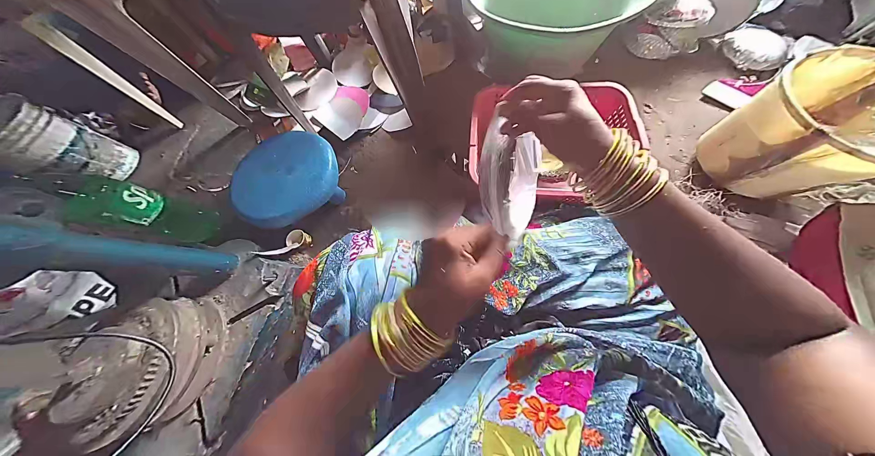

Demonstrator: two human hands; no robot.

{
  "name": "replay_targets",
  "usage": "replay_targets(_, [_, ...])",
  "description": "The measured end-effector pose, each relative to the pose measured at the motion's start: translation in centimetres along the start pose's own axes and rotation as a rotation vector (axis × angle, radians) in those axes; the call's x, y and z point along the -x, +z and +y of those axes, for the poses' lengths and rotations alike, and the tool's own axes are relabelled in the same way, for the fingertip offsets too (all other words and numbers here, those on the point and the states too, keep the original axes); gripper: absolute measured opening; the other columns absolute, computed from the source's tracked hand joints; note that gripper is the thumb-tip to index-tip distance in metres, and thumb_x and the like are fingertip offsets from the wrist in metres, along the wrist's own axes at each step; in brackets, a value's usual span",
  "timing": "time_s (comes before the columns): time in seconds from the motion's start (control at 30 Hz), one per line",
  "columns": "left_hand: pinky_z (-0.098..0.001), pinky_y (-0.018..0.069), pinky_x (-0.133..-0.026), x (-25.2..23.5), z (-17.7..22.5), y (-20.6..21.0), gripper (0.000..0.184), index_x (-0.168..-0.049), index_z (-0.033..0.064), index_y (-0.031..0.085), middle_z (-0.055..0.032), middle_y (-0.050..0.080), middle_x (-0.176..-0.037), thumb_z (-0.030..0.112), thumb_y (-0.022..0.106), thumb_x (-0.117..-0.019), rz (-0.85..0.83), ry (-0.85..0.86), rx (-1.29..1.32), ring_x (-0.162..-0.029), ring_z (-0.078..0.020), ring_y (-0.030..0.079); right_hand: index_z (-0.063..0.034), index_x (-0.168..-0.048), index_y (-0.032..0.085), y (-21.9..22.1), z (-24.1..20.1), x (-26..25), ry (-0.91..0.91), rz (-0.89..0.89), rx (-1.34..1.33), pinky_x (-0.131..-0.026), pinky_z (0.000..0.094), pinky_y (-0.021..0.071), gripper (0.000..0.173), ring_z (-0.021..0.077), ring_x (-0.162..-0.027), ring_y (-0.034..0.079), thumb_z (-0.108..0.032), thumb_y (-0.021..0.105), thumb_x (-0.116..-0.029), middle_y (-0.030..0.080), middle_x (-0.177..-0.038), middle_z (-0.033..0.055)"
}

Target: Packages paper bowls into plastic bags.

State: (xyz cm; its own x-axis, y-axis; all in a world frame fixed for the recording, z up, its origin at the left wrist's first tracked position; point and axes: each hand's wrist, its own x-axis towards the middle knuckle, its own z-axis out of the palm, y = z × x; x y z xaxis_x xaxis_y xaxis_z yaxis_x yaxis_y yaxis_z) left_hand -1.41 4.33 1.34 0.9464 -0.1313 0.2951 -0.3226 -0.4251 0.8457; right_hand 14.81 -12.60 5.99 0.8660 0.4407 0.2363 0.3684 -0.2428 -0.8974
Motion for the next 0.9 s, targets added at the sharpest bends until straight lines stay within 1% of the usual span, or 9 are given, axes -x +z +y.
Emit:
replay_targets(0.1, [-0.0288,0.0608,-0.075,3.6,0.6,5.0,0.026,-0.096,-0.0088,0.069,-0.0081,0.072,-0.084,0.009,0.052,-0.1036,-0.207,-0.402,0.463,-0.076,-0.0093,0.07,0.002,-0.099,0.075,3.8,0.6,1.8,-0.201,-0.341,0.19,-0.082,0.0356,0.0575,0.014,0.0186,-0.091,0.069,-0.006,0.064,-0.0957,0.071,-0.102,0.0143])
replay_targets(0.17, [-0.0258,0.0601,-0.077,4.0,0.8,6.9,0.03,-0.106,-0.0098,0.065,-0.0088,0.073,-0.09,0.011,0.044,-0.1092,-0.358,-0.827,0.633,-0.078,-0.0088,0.072,0.003,-0.108,0.074,6.1,2.2,4.3,-0.171,-0.498,0.159,-0.082,0.0348,0.0581,0.017,0.0205,-0.091,0.071,-0.001,0.063,-0.0953,0.072,-0.107,0.0168])
replay_targets(0.23, [-0.0257,0.0594,-0.072,4.4,-0.1,7.9,0.032,-0.111,-0.0082,0.062,-0.0082,0.073,-0.089,0.013,0.038,-0.1116,-0.401,-1.042,0.78,-0.075,-0.0101,0.072,0.0043,-0.12,0.069,6.5,3.8,7.5,-0.135,-0.462,0.142,-0.09,0.0388,0.0585,0.032,0.0258,-0.103,0.071,0.008,0.06,-0.0889,0.07,-0.119,0.0195])
replay_targets(0.33, [-0.0286,0.0606,-0.073,4.6,-1.2,7.9,0.031,-0.116,-0.0088,0.058,-0.0095,0.071,-0.09,0.013,0.036,-0.1116,-0.349,-1.022,0.918,-0.076,-0.0129,0.071,0.0001,-0.133,0.063,4.6,5.6,11.7,-0.012,-0.3,0.181,-0.105,0.0445,0.05,0.052,0.0256,-0.126,0.06,0.004,0.059,-0.0812,0.061,-0.139,0.0154])
replay_targets(0.47, [-0.0327,0.0627,-0.078,4.3,-2.2,8.4,0.03,-0.108,-0.0098,0.062,-0.0108,0.073,-0.088,0.01,0.04,-0.1107,-0.335,-0.985,0.912,-0.079,-0.0152,0.073,0.0011,-0.137,0.062,2.3,8.1,12.7,0.151,-0.189,0.36,-0.108,0.0537,0.0455,0.04,0.0343,-0.13,0.059,-0.017,0.052,-0.1027,0.06,-0.142,0.0205])
replay_targets(0.6, [-0.0281,0.061,-0.078,4.2,-2.1,8.6,0.031,-0.101,-0.0081,0.065,-0.0085,0.074,-0.086,0.011,0.043,-0.1102,-0.428,-0.955,0.769,-0.078,-0.01,0.073,0.0024,-0.14,0.06,4.2,9.0,10.1,0.322,-0.449,0.471,-0.116,0.0567,0.0372,0.043,0.0377,-0.14,0.051,-0.023,0.04,-0.1112,0.054,-0.15,0.0225])
replay_targets(0.73, [-0.0264,0.0503,-0.077,4.3,-3.0,8.3,0.033,-0.086,-0.0022,0.067,-0.0015,0.067,-0.08,0.012,0.047,-0.1074,-0.571,-0.798,0.515,-0.077,-0.0025,0.062,0.0055,-0.157,0.033,8.2,10.1,7.6,0.436,-0.788,0.661,-0.122,0.0616,0.0223,0.057,0.0458,-0.153,0.027,-0.029,0.031,-0.1115,0.03,-0.162,0.0318])
replay_targets(0.8, [-0.0259,0.0447,-0.07,4.1,-3.2,8.3,0.036,-0.076,0.0012,0.061,0.0021,0.057,-0.071,0.012,0.047,-0.107,-0.623,-0.756,0.459,-0.07,-0.0024,0.053,0.0067,-0.159,0.024,9.7,10.6,8.4,0.451,-0.833,0.715,-0.12,0.0672,0.0193,0.063,0.0506,-0.153,0.022,-0.033,0.033,-0.1114,0.023,-0.163,0.0351])
replay_targets(0.9, [-0.025,0.0394,-0.065,3.3,-3.6,8.4,0.04,-0.068,0.0036,0.053,0.0042,0.047,-0.066,0.011,0.047,-0.1068,-0.714,-0.771,0.424,-0.064,-0.0032,0.046,0.0037,-0.163,0.011,11.0,11.2,10.6,0.452,-0.826,0.759,-0.123,0.0654,0.0034,0.069,0.047,-0.157,0.003,-0.039,0.031,-0.111,0.003,-0.168,0.0312])
